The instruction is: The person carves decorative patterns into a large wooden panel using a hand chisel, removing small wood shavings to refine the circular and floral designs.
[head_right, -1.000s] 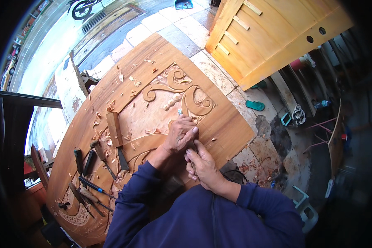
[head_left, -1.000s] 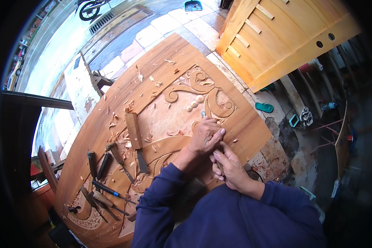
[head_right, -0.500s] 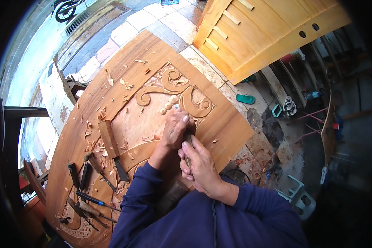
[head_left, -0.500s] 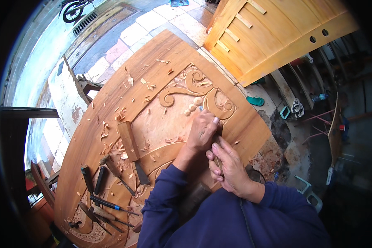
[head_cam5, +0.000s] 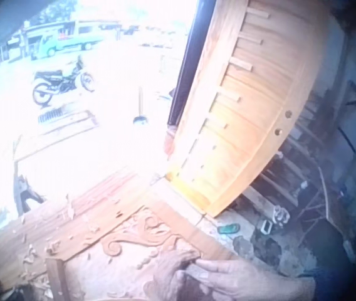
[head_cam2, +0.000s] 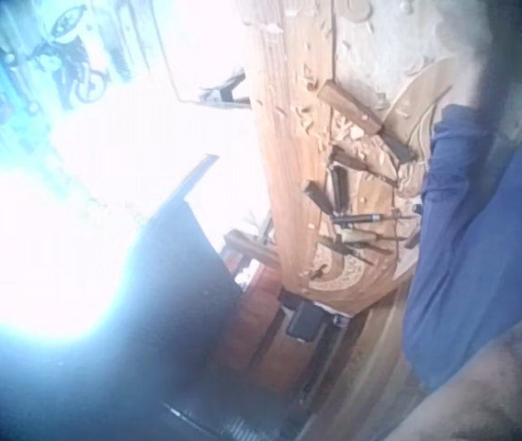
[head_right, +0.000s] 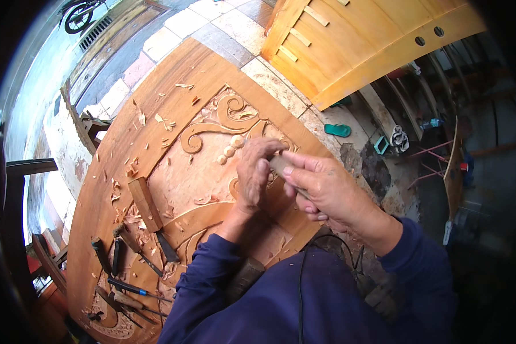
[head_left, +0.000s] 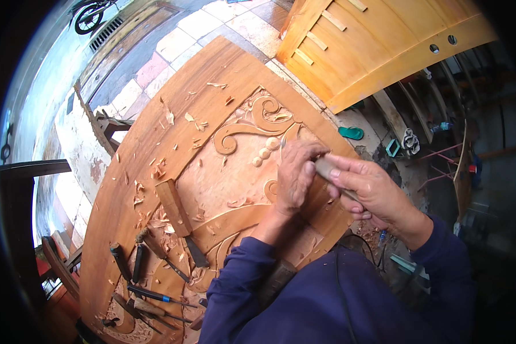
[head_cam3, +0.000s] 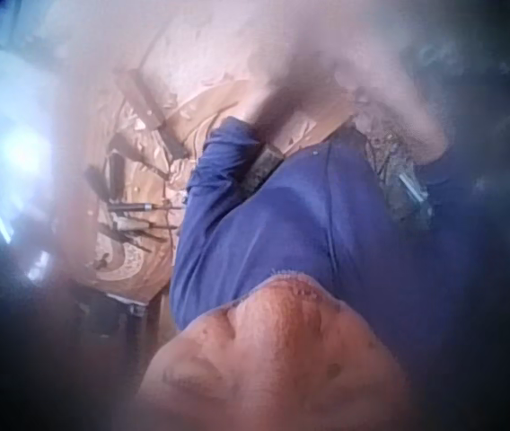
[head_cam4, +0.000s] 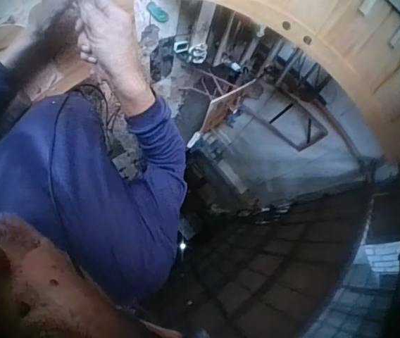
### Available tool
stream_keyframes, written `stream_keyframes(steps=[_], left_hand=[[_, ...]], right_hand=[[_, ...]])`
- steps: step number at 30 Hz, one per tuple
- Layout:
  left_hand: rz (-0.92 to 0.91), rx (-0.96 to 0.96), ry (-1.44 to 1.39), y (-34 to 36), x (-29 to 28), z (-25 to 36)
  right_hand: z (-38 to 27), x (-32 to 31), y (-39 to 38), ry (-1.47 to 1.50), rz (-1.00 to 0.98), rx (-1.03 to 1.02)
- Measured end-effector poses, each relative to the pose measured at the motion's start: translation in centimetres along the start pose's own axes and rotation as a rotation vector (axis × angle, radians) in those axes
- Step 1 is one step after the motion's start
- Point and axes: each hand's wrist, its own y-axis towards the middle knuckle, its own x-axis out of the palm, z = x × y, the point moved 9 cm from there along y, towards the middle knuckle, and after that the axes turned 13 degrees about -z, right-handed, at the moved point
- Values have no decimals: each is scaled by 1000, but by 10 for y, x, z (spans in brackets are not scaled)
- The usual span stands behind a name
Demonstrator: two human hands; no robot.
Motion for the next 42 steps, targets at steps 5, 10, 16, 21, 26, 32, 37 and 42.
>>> stream_keyframes(steps=[5, 10, 16, 21, 26, 32, 37, 42], left_hand=[[31, 187, 216, -11, 2, 37], [-357, -32, 379, -25, 10, 27], [-120, -549, 1141, -55, -55, 6], [-219, -86, 400, -41, -3, 38], [-296, -108, 328, -17, 12, 10], [-228, -95, 272, -20, 10, 6], [-199, -119, 148, -21, 5, 5], [-175, -133, 79, -18, 1, 0]], right_hand=[[-61, -29, -32, -388, 274, -502], [32, -37, -23, -129, 209, -282], [98, -2, -14, 117, 6, -128], [109, 10, 1, 204, -59, -65], [95, 16, 5, 278, -59, -48], [87, 26, 2, 307, -45, -13], [85, 34, 1, 254, -8, -54], [84, 36, 2, 292, 33, -54]])
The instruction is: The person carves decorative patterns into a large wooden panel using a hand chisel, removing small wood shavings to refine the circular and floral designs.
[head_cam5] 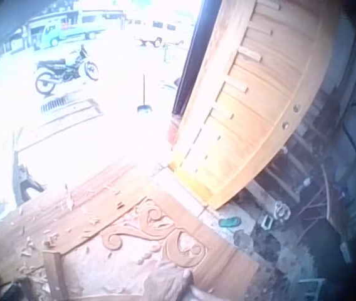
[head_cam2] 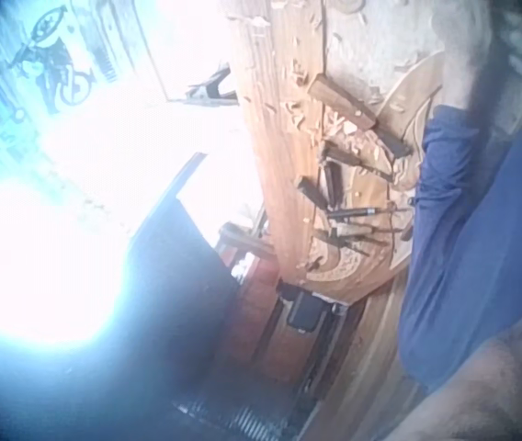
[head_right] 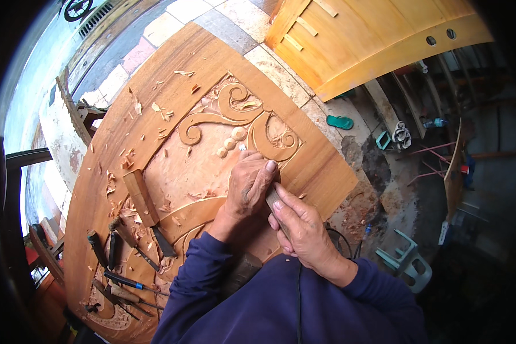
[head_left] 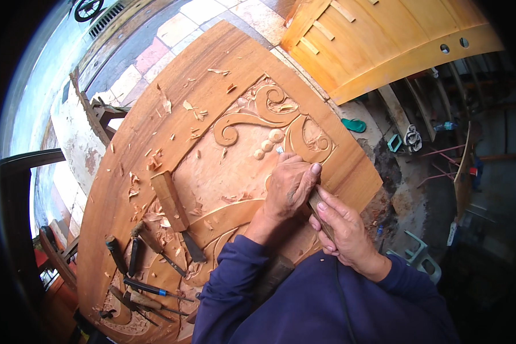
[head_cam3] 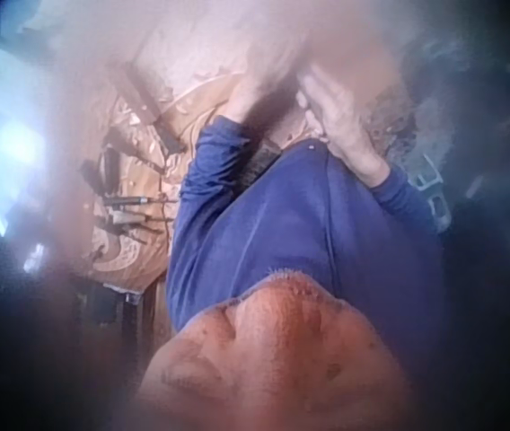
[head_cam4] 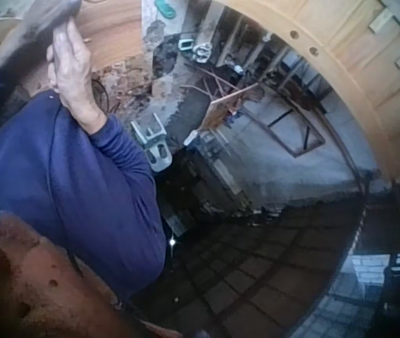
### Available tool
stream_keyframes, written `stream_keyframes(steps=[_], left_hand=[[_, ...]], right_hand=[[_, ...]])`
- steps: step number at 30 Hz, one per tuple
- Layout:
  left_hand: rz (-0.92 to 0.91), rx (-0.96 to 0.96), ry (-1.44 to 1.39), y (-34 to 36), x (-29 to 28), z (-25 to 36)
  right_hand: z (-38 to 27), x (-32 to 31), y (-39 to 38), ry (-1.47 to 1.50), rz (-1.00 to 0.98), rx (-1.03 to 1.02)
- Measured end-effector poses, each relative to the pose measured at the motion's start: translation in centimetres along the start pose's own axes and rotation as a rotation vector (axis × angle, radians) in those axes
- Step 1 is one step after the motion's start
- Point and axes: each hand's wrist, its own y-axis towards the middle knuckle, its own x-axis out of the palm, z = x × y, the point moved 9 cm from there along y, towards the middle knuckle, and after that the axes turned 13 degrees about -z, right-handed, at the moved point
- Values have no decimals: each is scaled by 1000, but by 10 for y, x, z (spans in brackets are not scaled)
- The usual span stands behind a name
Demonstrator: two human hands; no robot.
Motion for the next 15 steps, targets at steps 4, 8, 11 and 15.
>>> stream_keyframes(steps=[4, 8, 11, 15], left_hand=[[1, 20, -6, 1, 0, -4], [-9, 5, -1, 2, 0, -4], [-7, -5, -4, 2, -1, -5], [-5, -8, 7, 3, -2, -8]], right_hand=[[3, 1, 2, -13, 16, -9], [3, 2, 3, -5, 37, -15], [5, 3, 4, 2, 42, -22], [6, 4, 5, 30, 56, -28]])
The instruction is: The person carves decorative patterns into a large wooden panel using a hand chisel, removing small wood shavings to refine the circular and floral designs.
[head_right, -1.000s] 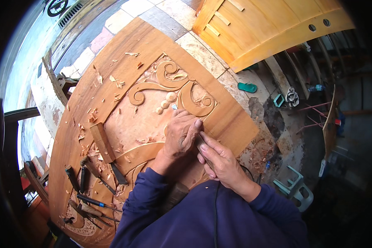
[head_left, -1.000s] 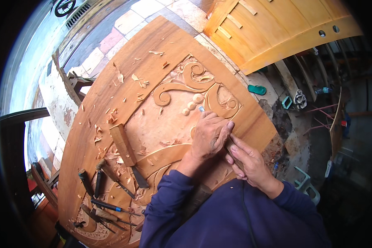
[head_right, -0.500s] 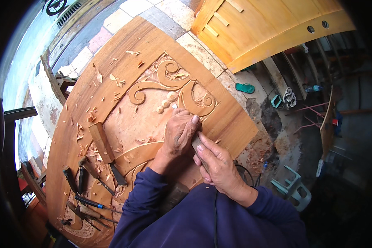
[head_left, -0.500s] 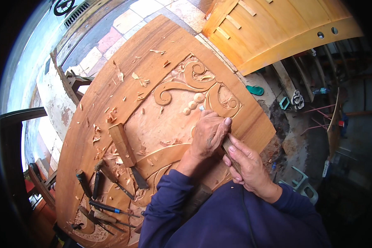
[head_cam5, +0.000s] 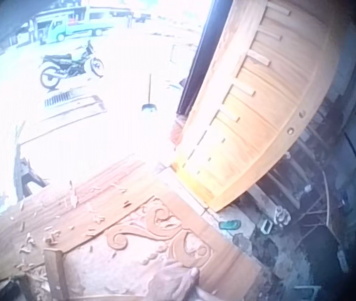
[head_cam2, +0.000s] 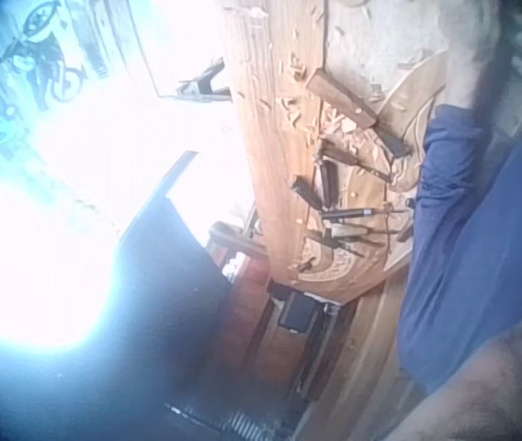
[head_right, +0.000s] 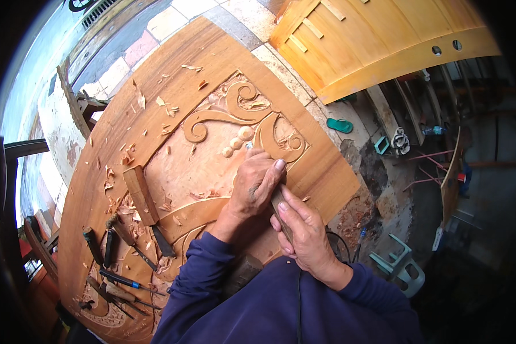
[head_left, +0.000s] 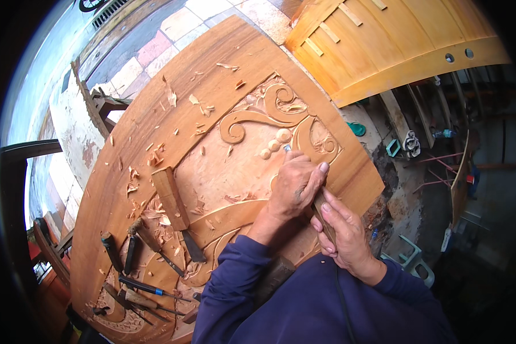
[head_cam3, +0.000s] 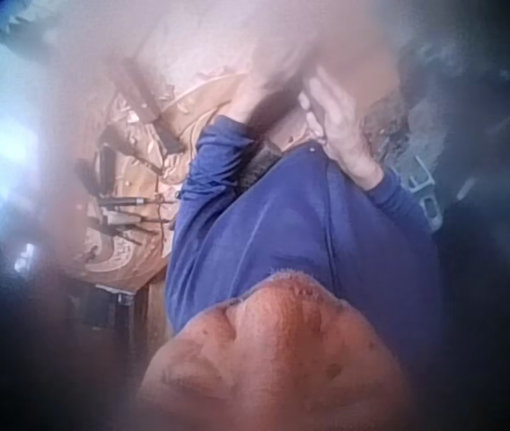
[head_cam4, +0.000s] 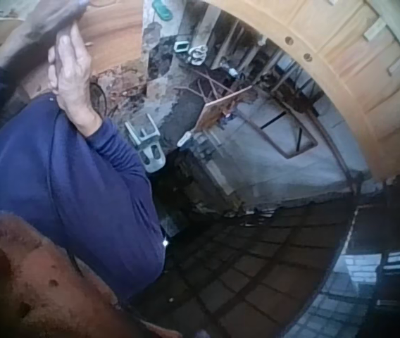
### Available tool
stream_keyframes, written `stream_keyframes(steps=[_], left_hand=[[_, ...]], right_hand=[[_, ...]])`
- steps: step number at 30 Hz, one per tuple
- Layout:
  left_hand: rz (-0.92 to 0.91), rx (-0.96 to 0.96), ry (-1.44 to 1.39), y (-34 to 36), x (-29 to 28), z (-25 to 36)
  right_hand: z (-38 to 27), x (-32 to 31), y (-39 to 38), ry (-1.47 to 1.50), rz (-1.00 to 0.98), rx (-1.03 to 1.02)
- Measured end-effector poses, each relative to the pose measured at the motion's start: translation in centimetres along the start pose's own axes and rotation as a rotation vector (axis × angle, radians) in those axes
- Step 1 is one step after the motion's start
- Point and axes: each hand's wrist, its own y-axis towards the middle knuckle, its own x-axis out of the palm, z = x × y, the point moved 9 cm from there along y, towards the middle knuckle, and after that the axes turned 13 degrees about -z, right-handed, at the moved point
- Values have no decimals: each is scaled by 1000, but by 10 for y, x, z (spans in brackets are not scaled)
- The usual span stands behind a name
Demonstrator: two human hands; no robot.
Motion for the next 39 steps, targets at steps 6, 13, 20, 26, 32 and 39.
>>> stream_keyframes(steps=[6, 13, 20, 26, 32, 39], left_hand=[[-8, 38, -34, 1, -2, 2], [-13, 188, 111, -11, 6, 29], [-3, 49, 118, -11, 4, 16], [53, 5, -60, -12, -4, 8], [45, -4, -24, -12, -7, 7], [11, 34, -47, -11, -6, 4]], right_hand=[[-1, 6, 1, 71, -32, -22], [8, -12, -13, -17, -26, -14], [12, -5, -3, 16, -81, -19], [4, 8, -5, -43, -34, -11], [10, 9, -4, -35, -4, -6], [13, 16, -1, 37, -10, -44]])
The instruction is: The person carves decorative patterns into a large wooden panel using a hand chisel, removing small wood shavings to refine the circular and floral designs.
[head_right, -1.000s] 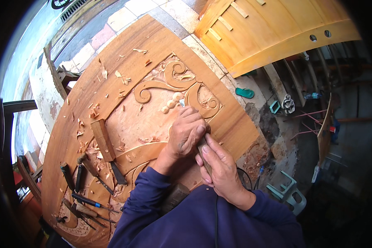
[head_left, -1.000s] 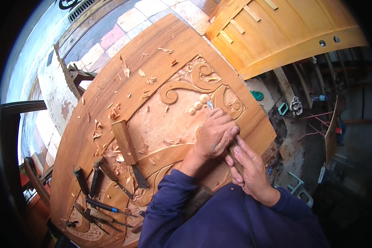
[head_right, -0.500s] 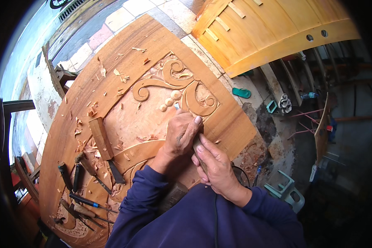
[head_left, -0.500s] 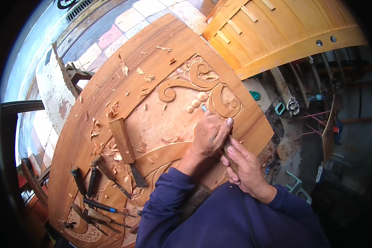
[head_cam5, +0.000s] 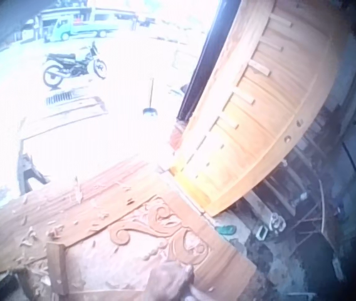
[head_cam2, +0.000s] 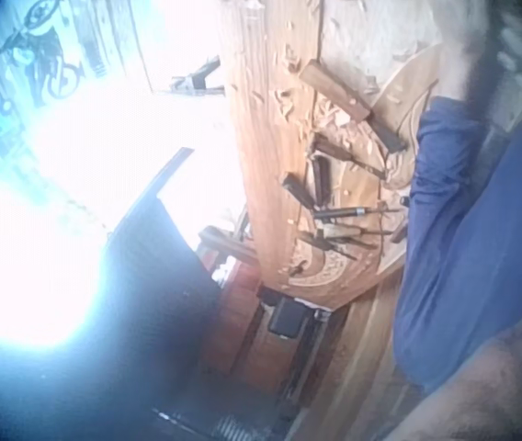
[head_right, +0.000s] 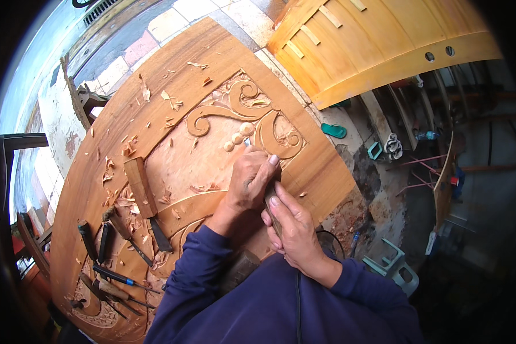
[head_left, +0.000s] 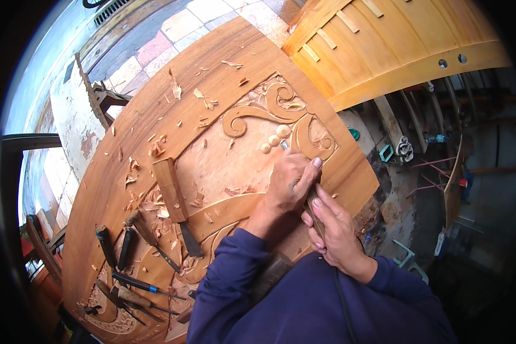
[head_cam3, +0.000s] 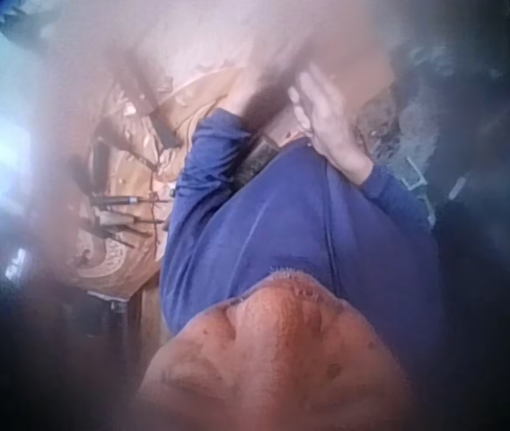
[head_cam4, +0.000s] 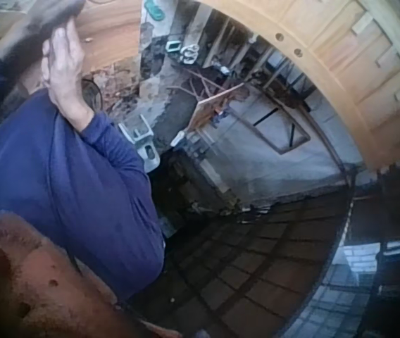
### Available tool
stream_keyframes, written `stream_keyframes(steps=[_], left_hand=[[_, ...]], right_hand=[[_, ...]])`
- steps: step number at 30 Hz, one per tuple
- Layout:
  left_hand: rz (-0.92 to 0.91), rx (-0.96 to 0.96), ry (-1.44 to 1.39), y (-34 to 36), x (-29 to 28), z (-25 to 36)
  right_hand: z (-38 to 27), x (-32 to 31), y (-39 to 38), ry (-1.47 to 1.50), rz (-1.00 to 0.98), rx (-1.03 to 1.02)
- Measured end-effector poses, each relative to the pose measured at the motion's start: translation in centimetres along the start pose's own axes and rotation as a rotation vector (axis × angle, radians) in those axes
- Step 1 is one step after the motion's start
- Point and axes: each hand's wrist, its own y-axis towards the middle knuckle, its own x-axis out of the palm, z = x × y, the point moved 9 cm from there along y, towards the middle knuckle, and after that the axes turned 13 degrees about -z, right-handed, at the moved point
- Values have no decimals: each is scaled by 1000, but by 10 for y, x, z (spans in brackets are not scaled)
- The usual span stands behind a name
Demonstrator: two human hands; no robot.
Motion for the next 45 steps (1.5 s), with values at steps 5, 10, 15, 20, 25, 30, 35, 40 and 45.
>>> stream_keyframes(steps=[5, 10, 15, 20, 25, 30, 35, 40, 45], left_hand=[[43, 31, -68, -2, -7, -4], [10, 26, -80, -3, -10, -8], [-88, 46, -298, 0, -19, -17], [62, 125, -304, -5, -48, -9], [972, 179, -212, -56, -121, -6], [666, -185, -13, -31, -99, -29], [255, -404, 861, 1, -71, -7], [783, -169, 528, -28, -105, 12], [-147, 44, 316, -1, 11, 32]], right_hand=[[-2, 16, 2, 1, 2, -18], [2, 27, -1, 68, -14, 14], [18, 53, 12, 176, 24, -22], [-4, 83, 23, 272, -82, -90], [-4, 60, 8, 182, -144, -69], [-33, -23, -5, -178, -35, -357], [-22, -53, -9, -249, -126, -169], [3, -51, -10, -213, -329, 4], [7, -43, 4, -191, -316, 36]])
